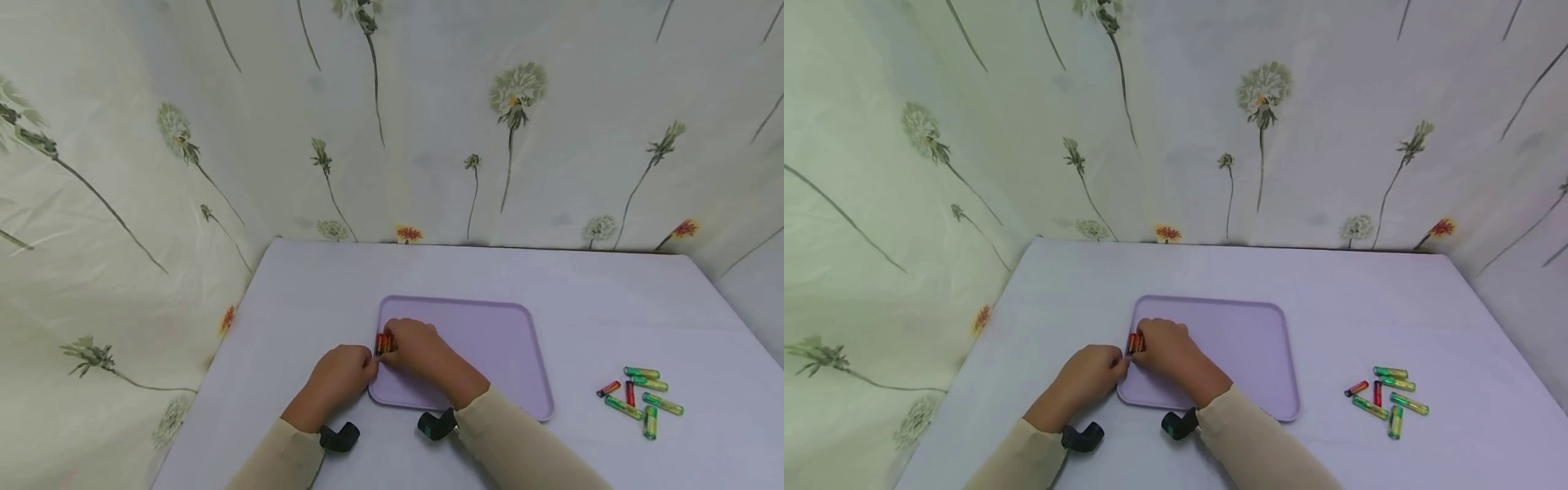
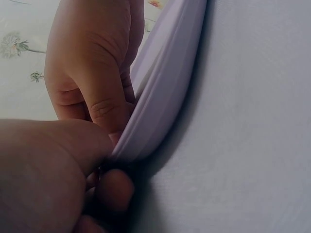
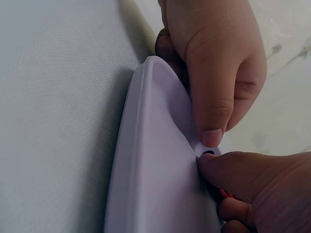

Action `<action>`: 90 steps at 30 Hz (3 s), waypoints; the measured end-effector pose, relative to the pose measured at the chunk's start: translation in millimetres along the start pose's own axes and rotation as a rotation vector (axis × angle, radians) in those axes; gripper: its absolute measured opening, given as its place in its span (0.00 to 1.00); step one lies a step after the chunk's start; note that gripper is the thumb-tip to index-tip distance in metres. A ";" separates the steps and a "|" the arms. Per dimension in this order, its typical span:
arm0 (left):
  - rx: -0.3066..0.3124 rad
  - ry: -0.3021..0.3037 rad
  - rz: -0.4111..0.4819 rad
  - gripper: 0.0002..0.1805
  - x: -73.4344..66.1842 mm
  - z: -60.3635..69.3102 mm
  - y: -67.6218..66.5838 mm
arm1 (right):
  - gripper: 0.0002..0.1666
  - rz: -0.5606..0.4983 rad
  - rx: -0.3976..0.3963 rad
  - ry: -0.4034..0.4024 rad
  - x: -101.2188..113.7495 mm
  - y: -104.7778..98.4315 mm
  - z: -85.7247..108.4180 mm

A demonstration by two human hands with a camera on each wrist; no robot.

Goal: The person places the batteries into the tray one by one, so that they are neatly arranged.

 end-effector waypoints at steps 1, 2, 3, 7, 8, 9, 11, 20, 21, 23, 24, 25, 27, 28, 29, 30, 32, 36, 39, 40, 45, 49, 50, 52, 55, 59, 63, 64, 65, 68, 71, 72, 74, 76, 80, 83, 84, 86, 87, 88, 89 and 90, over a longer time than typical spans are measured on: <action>0.001 -0.002 0.001 0.21 -0.3 -0.3 -0.4 | 0.21 0.004 0.000 0.000 -0.9 -0.1 -0.3; 0.002 -0.004 0.003 0.20 -0.8 -0.4 -1.0 | 0.21 0.005 0.000 -0.001 -1.4 -0.3 -0.5; 0.003 -0.005 0.006 0.20 -1.1 -0.6 -1.5 | 0.21 0.007 -0.001 -0.003 -1.7 -1.0 -0.6; 0.001 -0.003 0.004 0.20 -1.9 -1.0 -2.9 | 0.21 0.019 -0.007 -0.017 -1.5 -2.3 -1.8; 0.000 -0.002 0.004 0.20 -1.9 -0.9 -3.1 | 0.21 0.019 -0.007 -0.019 -1.1 -2.8 -1.8; -0.002 -0.001 0.002 0.20 -1.8 -0.8 -3.0 | 0.22 0.021 -0.006 -0.019 -0.9 -2.8 -1.9; 0.003 -0.004 0.000 0.20 -1.6 -0.2 -2.7 | 0.22 0.024 -0.002 -0.020 -0.9 -2.6 -1.8; 0.017 -0.019 0.008 0.20 -2.2 1.7 -0.7 | 0.30 0.001 -0.013 -0.010 -7.1 -2.4 6.1; 0.019 -0.023 0.009 0.20 -1.7 1.8 -0.5 | 0.30 -0.005 -0.012 -0.008 -7.9 -2.3 6.9; 0.024 -0.029 0.009 0.21 -0.4 2.1 0.3 | 0.31 -0.016 -0.010 -0.008 -8.9 -2.7 8.3; 0.028 -0.037 0.010 0.21 0.1 2.4 0.5 | 0.31 -0.023 -0.011 -0.005 -9.4 -3.1 9.2; 0.030 -0.041 0.012 0.21 0.4 2.4 0.8 | 0.32 -0.031 -0.011 0.000 -9.9 -4.1 10.5; 0.031 -0.042 0.012 0.21 0.5 2.1 1.5 | 0.32 -0.044 -0.016 0.011 -11.0 -6.1 13.4; 0.032 -0.042 0.014 0.21 0.1 1.9 1.6 | 0.32 -0.047 -0.019 0.018 -11.7 -7.5 14.9; 0.033 -0.043 0.015 0.21 -0.5 1.6 1.5 | 0.33 -0.051 -0.021 0.026 -12.4 -9.2 16.7; 0.032 -0.043 0.012 0.20 -1.2 1.3 1.2 | 0.33 -0.053 -0.020 0.035 -13.1 -10.9 18.5; 0.033 -0.042 0.007 0.20 -2.0 0.8 1.5 | 0.34 -0.055 -0.018 0.048 -15.0 -14.0 21.6; 0.041 -0.051 0.003 0.20 -3.7 0.2 1.5 | 0.36 -0.043 -0.016 0.066 -20.2 -21.4 29.2; 0.053 -0.062 0.002 0.20 -4.3 0.0 1.4 | 0.36 -0.027 -0.027 0.079 -25.7 -26.9 37.1; 0.057 -0.063 0.003 0.20 -4.4 0.1 1.3 | 0.36 -0.024 -0.032 0.084 -28.2 -28.3 40.0; 0.064 -0.076 0.008 0.21 -3.5 2.4 1.2 | 0.32 -0.026 -0.075 0.093 -42.2 -32.2 55.5; 0.067 -0.087 0.013 0.21 -1.8 5.4 1.5 | 0.27 -0.049 -0.151 0.095 -52.4 -39.8 69.6; 0.069 -0.089 0.015 0.21 -1.7 6.0 1.5 | 0.26 -0.058 -0.174 0.100 -55.2 -42.7 73.6; 0.070 -0.087 0.019 0.21 -1.9 6.8 1.6 | 0.25 -0.067 -0.210 0.107 -60.2 -49.9 82.4; 0.073 -0.084 0.028 0.21 -2.2 6.8 2.4 | 0.25 -0.055 -0.245 0.109 -69.7 -60.7 95.8; 0.074 -0.081 0.031 0.21 -2.1 6.3 3.8 | 0.24 -0.006 -0.295 0.120 -83.6 -73.5 114.5; 0.069 -0.078 0.023 0.21 -1.7 5.9 4.3 | 0.24 0.059 -0.346 0.139 -94.3 -86.8 133.7; 0.064 -0.074 0.023 0.21 -1.6 5.4 4.5 | 0.24 0.069 -0.353 0.149 -96.5 -90.7 138.2; 0.061 -0.071 0.023 0.21 -1.5 4.7 4.6 | 0.24 0.079 -0.358 0.157 -98.4 -94.7 142.4; 0.053 -0.066 0.034 0.21 -1.6 3.1 4.8 | 0.25 0.080 -0.355 0.204 -104.4 -104.6 154.4; 0.047 -0.066 0.031 0.20 -1.4 3.2 4.7 | 0.27 0.069 -0.332 0.245 -110.1 -108.5 166.1; 0.048 -0.070 0.029 0.20 -1.1 3.3 5.0 | 0.28 0.066 -0.323 0.259 -112.4 -108.3 170.7; 0.052 -0.077 0.025 0.20 -0.5 3.6 5.4 | 0.29 0.068 -0.311 0.276 -117.4 -107.3 181.3; 0.062 -0.075 0.032 0.20 -0.4 3.8 5.8 | 0.29 0.081 -0.307 0.296 -123.0 -105.8 193.3; 0.069 -0.072 0.035 0.20 -1.1 3.1 4.3 | 0.32 0.126 -0.292 0.334 -135.5 -104.8 216.7; 0.061 -0.072 0.021 0.20 -1.4 2.5 2.6 | 0.37 0.157 -0.259 0.371 -142.1 -105.1 230.6; 0.060 -0.074 0.018 0.20 -1.3 2.3 2.4 | 0.39 0.164 -0.247 0.389 -143.9 -105.8 235.0; 0.063 -0.077 0.019 0.20 -1.6 2.5 2.3 | 0.42 0.171 -0.225 0.423 -146.5 -107.5 243.6; 0.066 -0.077 0.021 0.20 -1.8 2.8 2.4 | 0.43 0.172 -0.216 0.438 -147.9 -108.4 248.2; 0.068 -0.078 0.024 0.20 -1.9 3.0 2.7 | 0.43 0.170 -0.205 0.458 -149.4 -109.6 252.6; 0.069 -0.078 0.024 0.20 -2.1 3.2 2.9 | 0.44 0.165 -0.192 0.478 -151.0 -111.0 256.9; 0.070 -0.078 0.023 0.20 -2.5 3.5 3.2 | 0.45 0.159 -0.175 0.497 -153.2 -111.6 261.1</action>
Point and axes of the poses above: each hand's wrist, its own z-axis away from the middle knuckle, its own y-axis out of the palm, x = y × z, the point moved 3 cm from there along -z, towards the middle knuckle, and after that the axes turned 14 degrees about -y, right-handed, at the moved point
